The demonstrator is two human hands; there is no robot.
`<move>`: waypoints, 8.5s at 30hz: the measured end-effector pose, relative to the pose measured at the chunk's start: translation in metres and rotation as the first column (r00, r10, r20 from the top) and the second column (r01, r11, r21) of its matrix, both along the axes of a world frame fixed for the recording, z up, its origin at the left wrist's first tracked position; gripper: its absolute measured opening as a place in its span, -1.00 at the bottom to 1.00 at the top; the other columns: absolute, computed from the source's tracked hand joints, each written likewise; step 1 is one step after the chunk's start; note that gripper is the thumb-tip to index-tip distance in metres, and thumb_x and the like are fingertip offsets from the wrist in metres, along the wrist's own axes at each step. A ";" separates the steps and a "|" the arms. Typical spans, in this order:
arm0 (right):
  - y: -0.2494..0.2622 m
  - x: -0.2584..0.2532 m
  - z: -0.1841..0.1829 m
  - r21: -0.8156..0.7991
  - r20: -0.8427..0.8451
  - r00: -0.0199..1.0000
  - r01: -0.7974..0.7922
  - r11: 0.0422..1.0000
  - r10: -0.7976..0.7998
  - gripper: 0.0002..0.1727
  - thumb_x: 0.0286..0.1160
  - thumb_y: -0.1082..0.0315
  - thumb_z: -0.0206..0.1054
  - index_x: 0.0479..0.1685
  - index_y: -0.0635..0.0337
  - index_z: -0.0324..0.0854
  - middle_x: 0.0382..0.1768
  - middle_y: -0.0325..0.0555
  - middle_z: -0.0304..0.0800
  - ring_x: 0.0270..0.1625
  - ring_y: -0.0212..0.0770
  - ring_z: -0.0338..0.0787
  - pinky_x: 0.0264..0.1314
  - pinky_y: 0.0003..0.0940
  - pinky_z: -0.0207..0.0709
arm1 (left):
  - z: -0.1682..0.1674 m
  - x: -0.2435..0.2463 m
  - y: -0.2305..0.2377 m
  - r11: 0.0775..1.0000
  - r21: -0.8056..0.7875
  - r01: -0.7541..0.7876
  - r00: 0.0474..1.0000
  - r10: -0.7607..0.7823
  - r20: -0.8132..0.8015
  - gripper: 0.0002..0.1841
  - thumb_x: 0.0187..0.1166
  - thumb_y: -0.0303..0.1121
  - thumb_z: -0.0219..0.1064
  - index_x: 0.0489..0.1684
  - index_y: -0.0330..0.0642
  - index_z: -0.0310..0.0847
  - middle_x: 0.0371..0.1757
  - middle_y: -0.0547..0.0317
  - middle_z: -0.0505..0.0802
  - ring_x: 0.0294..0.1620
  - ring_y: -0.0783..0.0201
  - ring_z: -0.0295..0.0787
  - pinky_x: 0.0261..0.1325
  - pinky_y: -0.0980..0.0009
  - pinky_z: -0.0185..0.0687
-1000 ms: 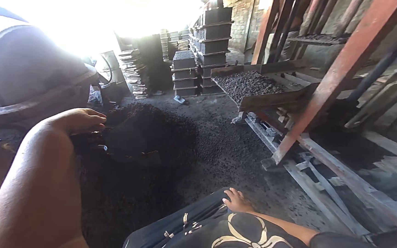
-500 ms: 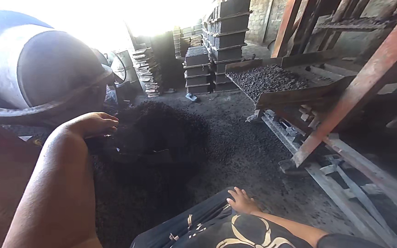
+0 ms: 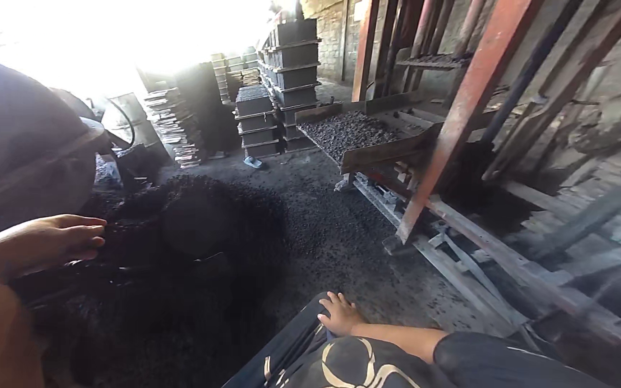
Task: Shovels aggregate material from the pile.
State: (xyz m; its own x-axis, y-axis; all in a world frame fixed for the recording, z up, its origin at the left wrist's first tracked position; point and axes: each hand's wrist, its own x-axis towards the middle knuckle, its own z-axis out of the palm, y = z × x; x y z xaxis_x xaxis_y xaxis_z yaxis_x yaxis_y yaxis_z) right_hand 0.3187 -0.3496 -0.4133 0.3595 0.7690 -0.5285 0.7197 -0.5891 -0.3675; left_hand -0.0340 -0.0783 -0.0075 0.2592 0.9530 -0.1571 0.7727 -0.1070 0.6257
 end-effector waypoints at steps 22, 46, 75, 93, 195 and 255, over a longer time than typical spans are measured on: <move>0.003 0.000 0.001 -0.030 0.004 1.000 0.025 0.999 -0.025 -0.29 0.74 -0.23 0.04 0.82 -0.16 0.26 0.92 -0.02 -0.08 0.92 0.22 -0.09 0.73 0.42 0.01 | 0.003 -0.020 -0.002 0.998 0.023 0.062 0.986 -0.058 -0.157 -0.66 0.80 -0.40 0.19 0.47 -0.20 0.58 -0.38 0.10 0.71 -0.54 0.41 0.51 -0.43 0.47 0.45; 0.005 0.000 -0.006 -0.004 0.033 0.999 0.036 0.999 -0.036 -0.30 0.73 -0.22 0.06 0.81 -0.19 0.28 0.91 -0.05 -0.05 0.91 0.22 -0.06 0.71 0.41 0.05 | 0.012 -0.017 -0.025 0.995 0.068 0.075 0.954 -0.052 -0.295 -0.62 0.78 -0.55 0.13 0.48 -0.07 0.60 -0.11 -0.10 0.79 -0.29 0.18 0.64 -0.14 0.16 0.56; -0.011 0.014 -0.021 0.059 0.017 0.996 0.089 0.994 -0.090 -0.33 0.72 -0.15 0.15 0.76 -0.13 0.37 0.88 0.00 0.04 0.87 0.26 0.04 0.68 0.40 0.12 | 0.013 -0.028 -0.036 0.996 -0.020 0.091 0.948 -0.093 -0.303 -0.60 0.76 -0.49 0.19 0.54 -0.10 0.57 0.21 -0.21 0.78 0.06 0.03 0.69 0.13 0.01 0.55; -0.010 0.013 -0.021 0.054 0.053 0.994 0.088 0.995 -0.091 -0.33 0.69 -0.17 0.17 0.75 -0.14 0.38 0.87 -0.04 0.07 0.87 0.22 0.06 0.67 0.34 0.19 | 0.013 -0.034 -0.030 1.000 0.009 -0.006 0.991 0.008 -0.136 -0.49 0.65 -0.66 0.20 0.59 -0.13 0.48 -0.40 0.09 0.67 -0.56 0.40 0.49 -0.40 0.50 0.46; -0.010 0.010 -0.022 0.071 0.034 0.993 0.108 0.992 -0.111 -0.35 0.74 -0.12 0.13 0.76 -0.12 0.36 0.89 0.00 0.03 0.90 0.24 -0.04 0.71 0.44 0.04 | 0.011 -0.017 -0.012 0.998 -0.055 0.041 0.995 -0.046 -0.083 -0.59 0.88 -0.31 0.03 0.60 -0.28 0.39 0.30 -0.19 0.74 0.08 0.20 0.80 0.21 0.30 0.67; -0.009 0.012 -0.025 0.077 0.052 0.991 0.118 0.990 -0.122 -0.39 0.73 -0.10 0.15 0.72 -0.16 0.42 0.87 -0.03 0.09 0.87 0.25 0.04 0.67 0.42 0.13 | 0.012 -0.024 -0.015 0.997 -0.029 0.072 0.991 -0.074 -0.110 -0.60 0.88 -0.25 0.04 0.55 -0.25 0.46 0.16 -0.10 0.82 -0.04 0.29 0.81 0.14 0.34 0.67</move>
State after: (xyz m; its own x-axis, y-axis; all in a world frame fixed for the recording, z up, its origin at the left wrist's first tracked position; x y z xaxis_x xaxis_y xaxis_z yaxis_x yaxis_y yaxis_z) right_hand 0.3307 -0.3582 -0.4384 0.4794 0.7544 -0.4483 0.6663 -0.6454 -0.3735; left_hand -0.0582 -0.0932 0.0042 0.3074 0.9275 -0.2125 0.8284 -0.1510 0.5394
